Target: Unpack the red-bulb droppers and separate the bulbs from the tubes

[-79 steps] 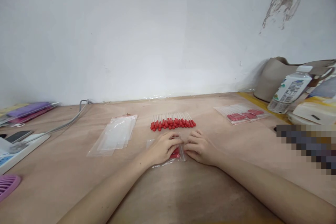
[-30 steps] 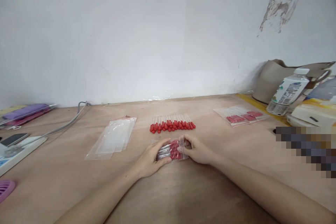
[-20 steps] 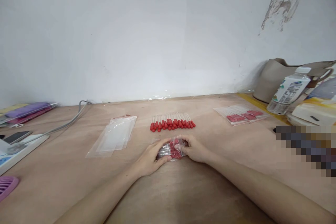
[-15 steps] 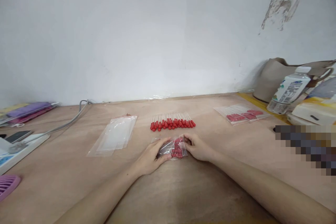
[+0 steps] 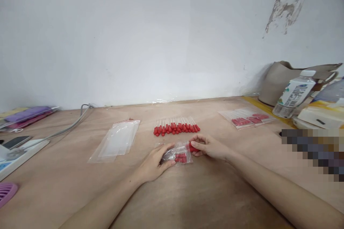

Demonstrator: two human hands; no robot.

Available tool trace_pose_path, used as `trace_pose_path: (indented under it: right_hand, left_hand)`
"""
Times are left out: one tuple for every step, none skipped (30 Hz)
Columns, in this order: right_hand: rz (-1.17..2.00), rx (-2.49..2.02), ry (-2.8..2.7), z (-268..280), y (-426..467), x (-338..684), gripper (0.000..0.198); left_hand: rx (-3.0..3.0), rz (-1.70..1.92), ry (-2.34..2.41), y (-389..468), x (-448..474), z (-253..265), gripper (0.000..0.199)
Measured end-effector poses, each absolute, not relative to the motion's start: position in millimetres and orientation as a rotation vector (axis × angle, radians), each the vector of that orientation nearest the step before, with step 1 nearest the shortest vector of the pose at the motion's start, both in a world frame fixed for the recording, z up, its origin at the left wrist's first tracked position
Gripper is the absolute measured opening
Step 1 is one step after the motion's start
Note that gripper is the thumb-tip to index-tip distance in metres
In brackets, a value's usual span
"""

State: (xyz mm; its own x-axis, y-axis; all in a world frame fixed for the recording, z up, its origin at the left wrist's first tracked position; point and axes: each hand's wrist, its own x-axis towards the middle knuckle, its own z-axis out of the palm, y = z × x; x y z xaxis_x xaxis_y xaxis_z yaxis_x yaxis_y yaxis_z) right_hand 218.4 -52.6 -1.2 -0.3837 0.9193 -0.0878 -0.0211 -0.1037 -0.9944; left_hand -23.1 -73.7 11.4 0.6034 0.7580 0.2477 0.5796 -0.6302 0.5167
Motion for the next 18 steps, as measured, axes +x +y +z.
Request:
trace_pose_path:
  right_hand:
    - [1.609, -1.029, -1.364, -2.4, -52.0, 218.4, 0.029]
    - [1.63, -1.031, -1.313, -3.4, -51.4, 218.7, 0.028]
    - [1.654, -1.043, -1.264, -4.1, -50.6, 219.4, 0.027]
    - [1.679, -1.059, -1.223, -4.6, -49.7, 220.4, 0.026]
    - [1.701, -1.076, -1.192, -5.0, -48.9, 221.7, 0.024]
    - [1.719, -1.087, -1.168, -5.2, -48.2, 223.0, 0.022]
    - [1.729, -1.089, -1.154, -5.3, -47.7, 224.1, 0.02]
    - [1.732, -1.081, -1.148, -5.3, -47.3, 225.1, 0.019]
    - [1.733, -1.067, -1.151, -5.0, -47.1, 225.9, 0.018]
    - [1.736, -1.051, -1.165, -4.4, -46.9, 226.6, 0.019]
    - [1.744, -1.041, -1.186, -3.0, -46.6, 227.6, 0.02]
    - [1.756, -1.039, -1.215, -0.6, -46.1, 229.4, 0.021]
    - [1.769, -1.047, -1.249, 3.1, -45.3, 232.3, 0.022]
    - [1.774, -1.06, -1.293, 8.4, -44.0, 236.9, 0.024]
    - [1.764, -1.07, -1.349, 15.2, -42.2, 243.5, 0.024]
    - [1.737, -1.085, -1.413, 23.4, -40.0, 252.0, 0.025]
    - [1.681, -1.084, -1.503, 32.6, -37.5, 262.2, 0.025]
    - [1.599, -1.081, -1.583, 42.1, -34.8, 273.2, 0.026]
  left_hand:
    - [2.448, 0.633, 1.076, -73.7, -23.2, 11.4, 0.045]
    - [2.45, 0.627, 1.081, -73.8, -23.3, 11.5, 0.045]
    - [2.451, 0.621, 1.086, -73.8, -23.4, 11.7, 0.045]
    - [2.452, 0.616, 1.092, -73.8, -23.3, 11.8, 0.045]
    - [2.454, 0.612, 1.096, -73.8, -23.2, 11.9, 0.045]
    - [2.456, 0.606, 1.101, -73.8, -23.0, 12.1, 0.045]
    - [2.458, 0.604, 1.106, -73.8, -22.8, 12.2, 0.045]
    - [2.458, 0.602, 1.111, -73.9, -22.6, 12.4, 0.045]
    - [2.458, 0.603, 1.116, -73.9, -22.4, 12.5, 0.045]
    - [2.458, 0.603, 1.115, -74.0, -22.3, 12.6, 0.045]
    - [2.459, 0.603, 1.113, -74.0, -22.4, 12.5, 0.045]
    - [2.461, 0.601, 1.109, -73.8, -22.5, 12.2, 0.045]
    - [2.464, 0.599, 1.104, -73.5, -22.8, 11.7, 0.045]
    - [2.467, 0.598, 1.1, -73.1, -23.2, 11.0, 0.045]
    - [2.47, 0.598, 1.098, -72.6, -23.5, 10.3, 0.045]
    - [2.471, 0.6, 1.098, -72.0, -23.9, 9.5, 0.045]
    - [2.472, 0.604, 1.098, -71.5, -24.2, 8.9, 0.045]
    - [2.472, 0.607, 1.097, -71.1, -24.3, 8.5, 0.045]
